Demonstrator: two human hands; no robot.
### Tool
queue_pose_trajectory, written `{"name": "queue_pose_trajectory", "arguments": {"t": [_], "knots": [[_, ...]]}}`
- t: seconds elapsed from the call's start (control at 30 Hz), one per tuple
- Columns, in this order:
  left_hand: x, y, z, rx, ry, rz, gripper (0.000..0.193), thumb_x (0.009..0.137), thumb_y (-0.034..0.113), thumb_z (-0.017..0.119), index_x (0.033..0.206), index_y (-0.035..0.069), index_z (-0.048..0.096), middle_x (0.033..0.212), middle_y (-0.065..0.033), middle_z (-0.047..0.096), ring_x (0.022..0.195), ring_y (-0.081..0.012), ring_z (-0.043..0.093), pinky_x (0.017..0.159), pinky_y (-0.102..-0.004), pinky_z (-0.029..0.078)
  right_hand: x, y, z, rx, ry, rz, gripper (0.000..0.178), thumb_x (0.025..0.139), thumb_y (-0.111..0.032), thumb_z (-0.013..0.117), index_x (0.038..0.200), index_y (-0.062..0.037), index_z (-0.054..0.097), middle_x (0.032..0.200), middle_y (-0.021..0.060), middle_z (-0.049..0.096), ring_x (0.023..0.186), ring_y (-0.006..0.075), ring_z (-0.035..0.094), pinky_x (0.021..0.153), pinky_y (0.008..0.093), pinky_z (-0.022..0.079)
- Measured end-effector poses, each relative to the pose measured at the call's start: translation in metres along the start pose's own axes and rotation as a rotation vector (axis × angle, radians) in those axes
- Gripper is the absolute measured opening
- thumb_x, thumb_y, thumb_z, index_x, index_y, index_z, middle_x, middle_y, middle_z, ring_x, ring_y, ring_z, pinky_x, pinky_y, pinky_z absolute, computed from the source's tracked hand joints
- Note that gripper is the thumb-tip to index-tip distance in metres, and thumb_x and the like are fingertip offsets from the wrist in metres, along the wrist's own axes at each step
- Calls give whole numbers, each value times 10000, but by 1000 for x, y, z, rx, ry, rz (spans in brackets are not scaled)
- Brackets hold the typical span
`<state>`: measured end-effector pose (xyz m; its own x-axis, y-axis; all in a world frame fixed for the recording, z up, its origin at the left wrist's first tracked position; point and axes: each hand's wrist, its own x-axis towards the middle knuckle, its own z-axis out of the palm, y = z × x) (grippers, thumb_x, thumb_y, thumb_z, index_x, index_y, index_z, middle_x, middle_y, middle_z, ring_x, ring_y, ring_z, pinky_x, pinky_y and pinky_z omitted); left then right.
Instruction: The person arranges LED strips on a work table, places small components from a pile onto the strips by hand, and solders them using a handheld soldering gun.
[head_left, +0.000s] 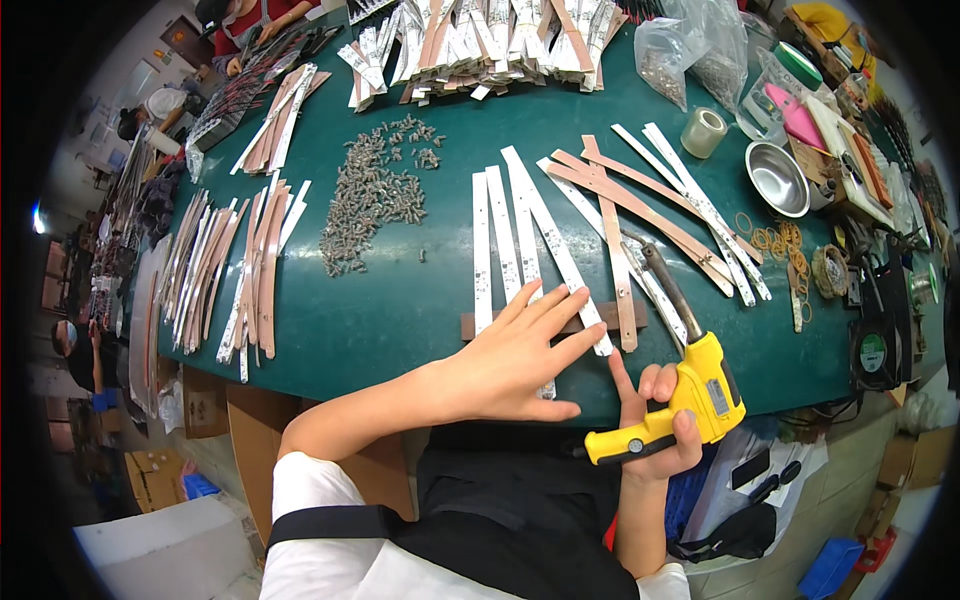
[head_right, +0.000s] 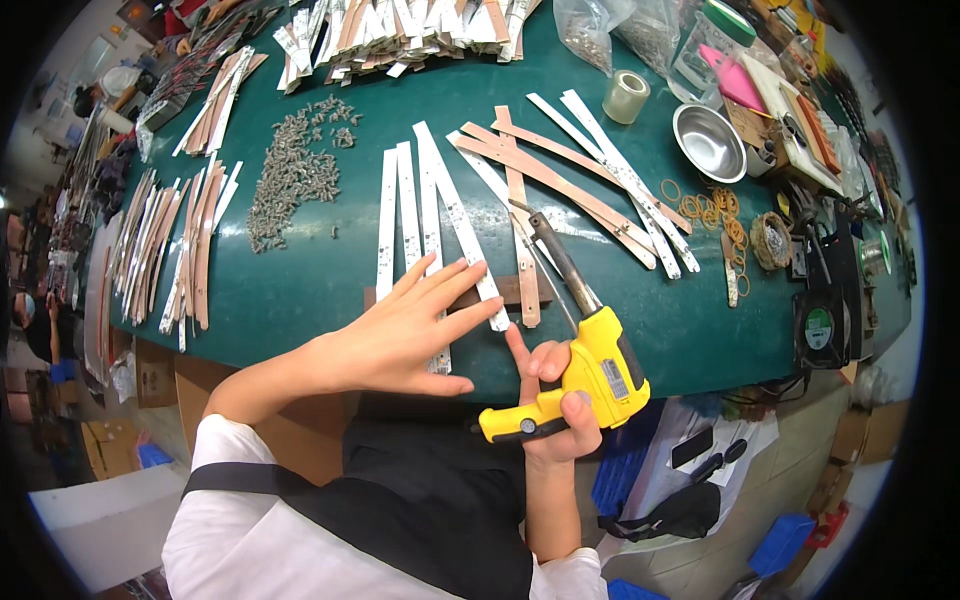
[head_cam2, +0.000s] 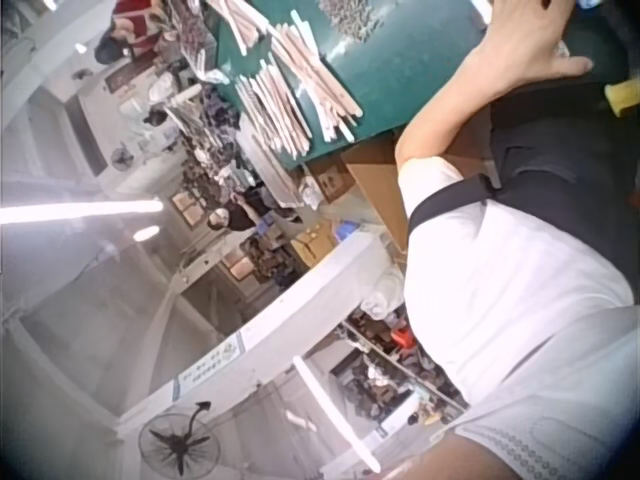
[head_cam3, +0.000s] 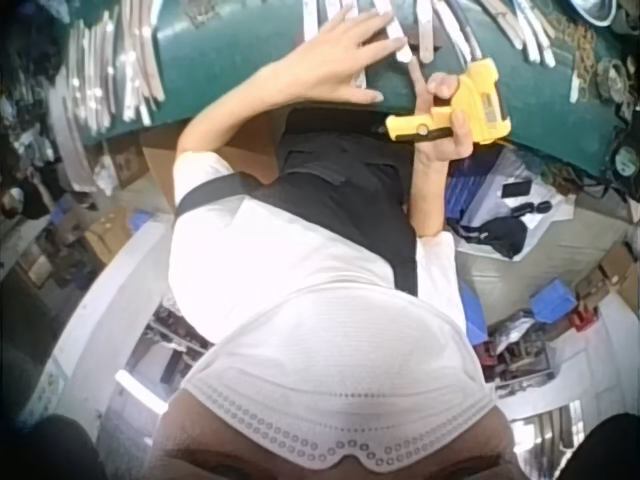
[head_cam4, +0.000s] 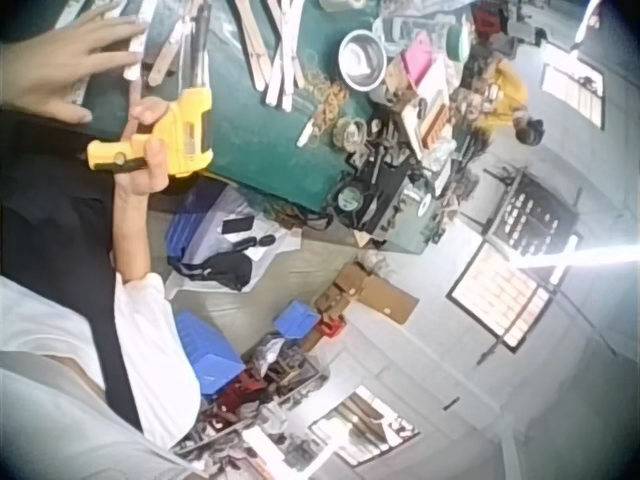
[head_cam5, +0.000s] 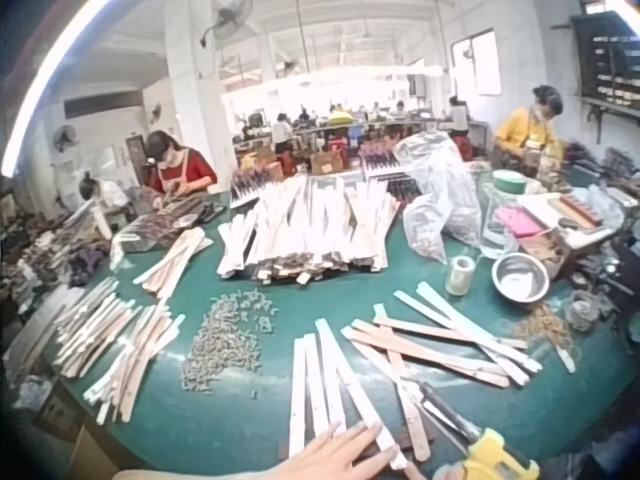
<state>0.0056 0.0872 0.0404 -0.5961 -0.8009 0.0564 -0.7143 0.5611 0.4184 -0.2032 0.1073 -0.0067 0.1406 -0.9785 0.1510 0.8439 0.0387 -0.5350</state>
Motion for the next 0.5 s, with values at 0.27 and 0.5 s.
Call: {"name": "queue_pose_trajectory", "arguments": {"t": [0.27, 0.5], "knots": [[-19, 16, -12, -120, -4, 24, 654, 803, 449, 690, 1301, 70, 499, 1393, -227, 393, 1327, -403, 356, 1088, -575, 232, -31, -8, 17, 28, 10, 60, 685, 812, -211, 579, 1402, -20, 287, 832, 47, 458, 825, 167, 496, 1078, 670, 230], [-1, -35, -9, 57, 169, -109, 619, 837, 312, 664, 1372, 91, 443, 1452, -154, 374, 1366, -348, 321, 1116, -513, 233, -38, -12, 10, -21, 2, 67, 674, 795, -212, 587, 1381, -18, 318, 826, 50, 469, 822, 177, 508, 1072, 679, 232]]}}
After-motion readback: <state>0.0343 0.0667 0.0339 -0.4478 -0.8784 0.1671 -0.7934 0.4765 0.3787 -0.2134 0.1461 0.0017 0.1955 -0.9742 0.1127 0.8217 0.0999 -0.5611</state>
